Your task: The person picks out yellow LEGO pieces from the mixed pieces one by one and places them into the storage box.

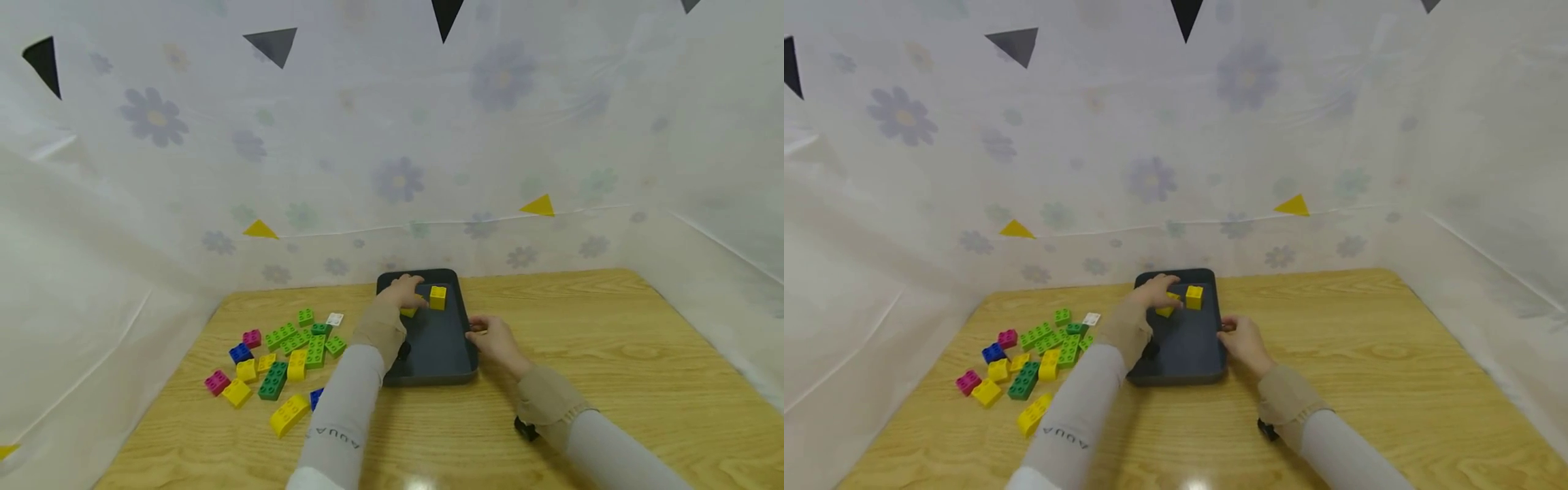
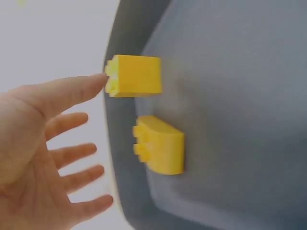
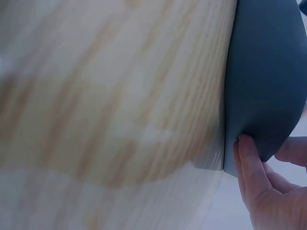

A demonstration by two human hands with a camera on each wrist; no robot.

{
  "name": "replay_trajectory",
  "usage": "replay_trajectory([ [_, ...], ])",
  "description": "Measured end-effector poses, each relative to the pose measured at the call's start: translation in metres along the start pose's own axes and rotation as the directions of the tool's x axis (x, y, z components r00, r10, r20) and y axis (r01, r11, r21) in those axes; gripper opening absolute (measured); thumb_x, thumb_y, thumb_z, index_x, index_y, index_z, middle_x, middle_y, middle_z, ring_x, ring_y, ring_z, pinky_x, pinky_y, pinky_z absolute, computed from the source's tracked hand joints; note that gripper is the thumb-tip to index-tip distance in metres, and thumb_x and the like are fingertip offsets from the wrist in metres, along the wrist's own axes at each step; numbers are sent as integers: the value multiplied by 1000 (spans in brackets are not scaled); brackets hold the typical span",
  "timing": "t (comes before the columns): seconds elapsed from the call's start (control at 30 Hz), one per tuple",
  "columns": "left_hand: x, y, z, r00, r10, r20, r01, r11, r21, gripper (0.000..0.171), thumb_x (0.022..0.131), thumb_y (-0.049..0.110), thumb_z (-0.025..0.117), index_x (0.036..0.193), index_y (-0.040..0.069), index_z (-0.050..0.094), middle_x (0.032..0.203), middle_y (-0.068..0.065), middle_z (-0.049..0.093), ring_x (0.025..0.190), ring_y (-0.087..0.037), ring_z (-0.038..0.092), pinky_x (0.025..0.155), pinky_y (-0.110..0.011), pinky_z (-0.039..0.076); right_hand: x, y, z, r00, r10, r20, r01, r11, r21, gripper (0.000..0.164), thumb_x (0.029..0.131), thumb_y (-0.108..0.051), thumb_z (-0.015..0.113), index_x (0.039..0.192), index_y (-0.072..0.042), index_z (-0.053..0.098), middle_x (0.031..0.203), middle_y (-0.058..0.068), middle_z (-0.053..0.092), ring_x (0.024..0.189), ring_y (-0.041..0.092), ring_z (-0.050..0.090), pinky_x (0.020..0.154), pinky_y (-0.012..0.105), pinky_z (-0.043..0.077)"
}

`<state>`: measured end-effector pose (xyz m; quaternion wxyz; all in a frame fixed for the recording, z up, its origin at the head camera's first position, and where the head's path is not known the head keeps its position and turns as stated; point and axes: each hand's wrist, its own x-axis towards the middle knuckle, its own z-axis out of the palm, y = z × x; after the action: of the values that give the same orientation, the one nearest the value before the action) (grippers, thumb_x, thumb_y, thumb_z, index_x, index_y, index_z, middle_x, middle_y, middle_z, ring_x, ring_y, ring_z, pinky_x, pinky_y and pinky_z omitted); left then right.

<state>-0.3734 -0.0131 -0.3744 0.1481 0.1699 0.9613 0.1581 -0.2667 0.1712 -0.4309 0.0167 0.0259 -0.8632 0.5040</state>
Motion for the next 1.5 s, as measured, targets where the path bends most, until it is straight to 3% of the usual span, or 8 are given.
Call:
replay_trajectory([
  [0.13, -5, 3, -10, 998, 52, -35, -50, 998, 41, 65, 87, 32, 61, 143, 18, 31, 149, -10, 22, 135, -32, 21, 105, -50, 25, 0, 0, 0, 1000, 10, 3, -10, 1000, -6, 35, 85, 6, 55, 118, 17, 49, 103, 30, 55, 92, 40, 58, 66, 33, 53],
  [0.27, -8, 2, -18, 995, 61, -84, -53, 994, 99, 67, 86, 35, 61, 144, 21, 29, 151, -9, 19, 137, -30, 18, 109, -49, 19, -1, -1, -1, 1000, 22, 6, -22, 1000, -10, 35, 85, 6, 55, 119, 16, 49, 104, 30, 55, 92, 40, 58, 65, 33, 53],
  [0.4, -8, -7, -22, 987, 88, -131, -67, 985, 159, 71, 85, 41, 61, 145, 24, 25, 152, -7, 15, 138, -30, 13, 109, -50, 15, -1, -1, -1, 1000, 27, 7, -27, 1000, -7, 35, 86, 5, 55, 119, 16, 49, 105, 30, 55, 93, 40, 58, 66, 33, 53],
  [0.53, -26, -8, -29, 980, 82, -183, -38, 973, 228, 72, 86, 40, 61, 146, 23, 24, 152, -8, 16, 137, -31, 15, 109, -51, 15, -1, -1, -2, 999, 33, 4, -33, 999, -3, 35, 87, 4, 54, 120, 15, 49, 106, 30, 54, 93, 39, 57, 67, 33, 53],
  [0.7, -48, -21, -29, 951, 97, -295, -10, 959, 284, 72, 85, 42, 60, 146, 23, 25, 150, -12, 19, 135, -34, 20, 107, -54, 17, -1, 0, -1, 1000, 10, 0, -10, 1000, -17, 34, 86, 4, 54, 118, 15, 50, 106, 30, 55, 93, 39, 57, 68, 33, 52],
  [0.83, -63, -33, -28, 932, 104, -347, -6, 963, 270, 73, 87, 41, 59, 147, 24, 21, 151, -14, 16, 135, -37, 19, 106, -57, 16, -1, 0, -1, 1000, 6, 3, -6, 1000, -14, 34, 87, 4, 54, 118, 15, 50, 106, 30, 55, 93, 39, 57, 68, 33, 52],
  [1.1, -91, -68, -26, 915, 58, -400, 23, 981, 194, 73, 88, 40, 57, 147, 20, 18, 151, -17, 12, 136, -39, 12, 108, -57, 8, -1, 0, -2, 1000, 13, 2, -13, 1000, -9, 35, 87, 3, 54, 119, 15, 50, 107, 30, 55, 93, 39, 57, 67, 33, 52],
  [1.5, -152, -129, -19, 866, -35, -499, 109, 987, 120, 73, 87, 36, 59, 146, 12, 23, 147, -25, 17, 131, -46, 18, 103, -64, 12, -1, 0, -5, 999, 32, -8, -32, 999, -1, 34, 86, 3, 55, 118, 15, 51, 104, 29, 56, 88, 35, 60, 63, 33, 54],
])
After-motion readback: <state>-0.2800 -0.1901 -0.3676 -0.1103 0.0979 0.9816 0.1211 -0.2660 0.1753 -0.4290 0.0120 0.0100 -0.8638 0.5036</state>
